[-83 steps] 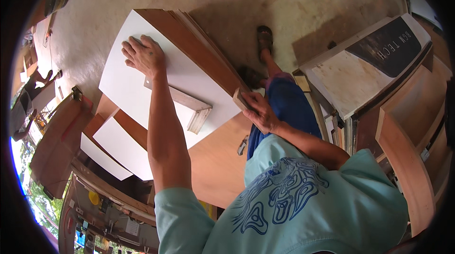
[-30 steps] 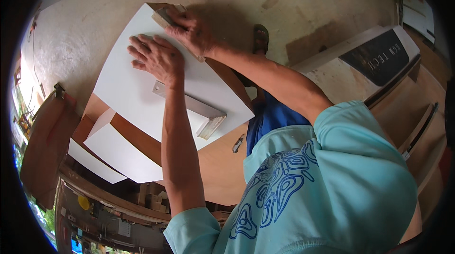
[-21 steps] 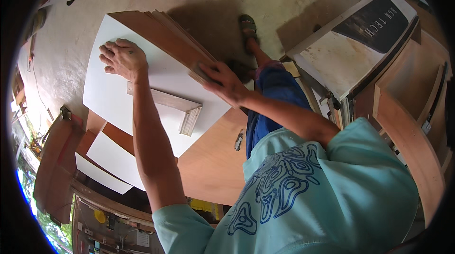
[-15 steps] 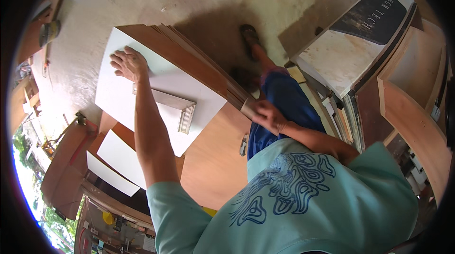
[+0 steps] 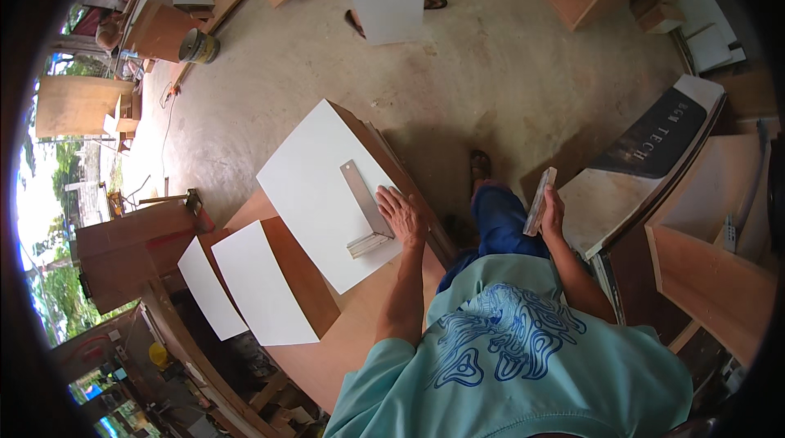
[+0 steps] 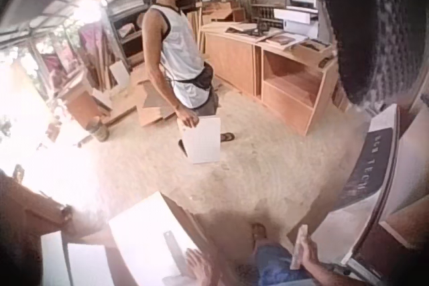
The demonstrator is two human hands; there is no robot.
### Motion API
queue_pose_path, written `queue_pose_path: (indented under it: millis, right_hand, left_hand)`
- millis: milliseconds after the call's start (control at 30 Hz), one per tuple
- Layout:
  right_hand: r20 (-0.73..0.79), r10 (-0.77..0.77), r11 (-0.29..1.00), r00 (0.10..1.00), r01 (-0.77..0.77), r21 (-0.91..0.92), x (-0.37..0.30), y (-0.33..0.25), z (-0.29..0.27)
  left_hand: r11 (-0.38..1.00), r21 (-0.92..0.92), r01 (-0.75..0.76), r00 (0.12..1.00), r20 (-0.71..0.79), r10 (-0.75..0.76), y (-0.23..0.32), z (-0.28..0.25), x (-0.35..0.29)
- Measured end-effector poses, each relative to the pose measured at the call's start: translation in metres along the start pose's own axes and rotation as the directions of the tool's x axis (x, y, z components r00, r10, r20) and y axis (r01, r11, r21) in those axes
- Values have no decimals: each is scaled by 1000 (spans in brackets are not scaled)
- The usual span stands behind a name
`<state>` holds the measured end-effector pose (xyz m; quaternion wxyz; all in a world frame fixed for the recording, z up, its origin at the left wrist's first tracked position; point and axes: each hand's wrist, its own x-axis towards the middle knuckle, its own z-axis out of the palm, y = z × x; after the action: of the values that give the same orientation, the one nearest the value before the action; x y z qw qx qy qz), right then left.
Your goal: The person smooths a white panel with a sanding block, then flips it to apply adhesive to the edges using a red spreader. They continue spreading adhesive along the edges of the panel in a workshop setting.
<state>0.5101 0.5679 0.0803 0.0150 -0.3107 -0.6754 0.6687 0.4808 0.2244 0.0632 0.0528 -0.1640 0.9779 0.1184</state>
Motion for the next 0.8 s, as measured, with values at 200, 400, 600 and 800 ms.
queue_pose_path:
  millis: [200, 400, 600, 800]
  right_hand:
    - [-44, 36, 999, 998, -37, -26, 52, -46, 4]
    - [-2, 72, 992, 997, -72, -104, 141, -67, 8]
    - [362, 22, 973, 932, 64, -224, 230, -134, 78]
    - [685, 131, 894, 717, 213, -394, 277, -208, 197]
  left_hand:
    - [999, -22, 34, 999, -37, -35, -6, -5, 46]
    - [1000, -16, 20, 1000, -20, -20, -29, -23, 123]
    - [992, 10, 128, 991, -32, -127, -48, -36, 218]
    - [975, 9, 221, 975, -14, -221, -54, -62, 316]
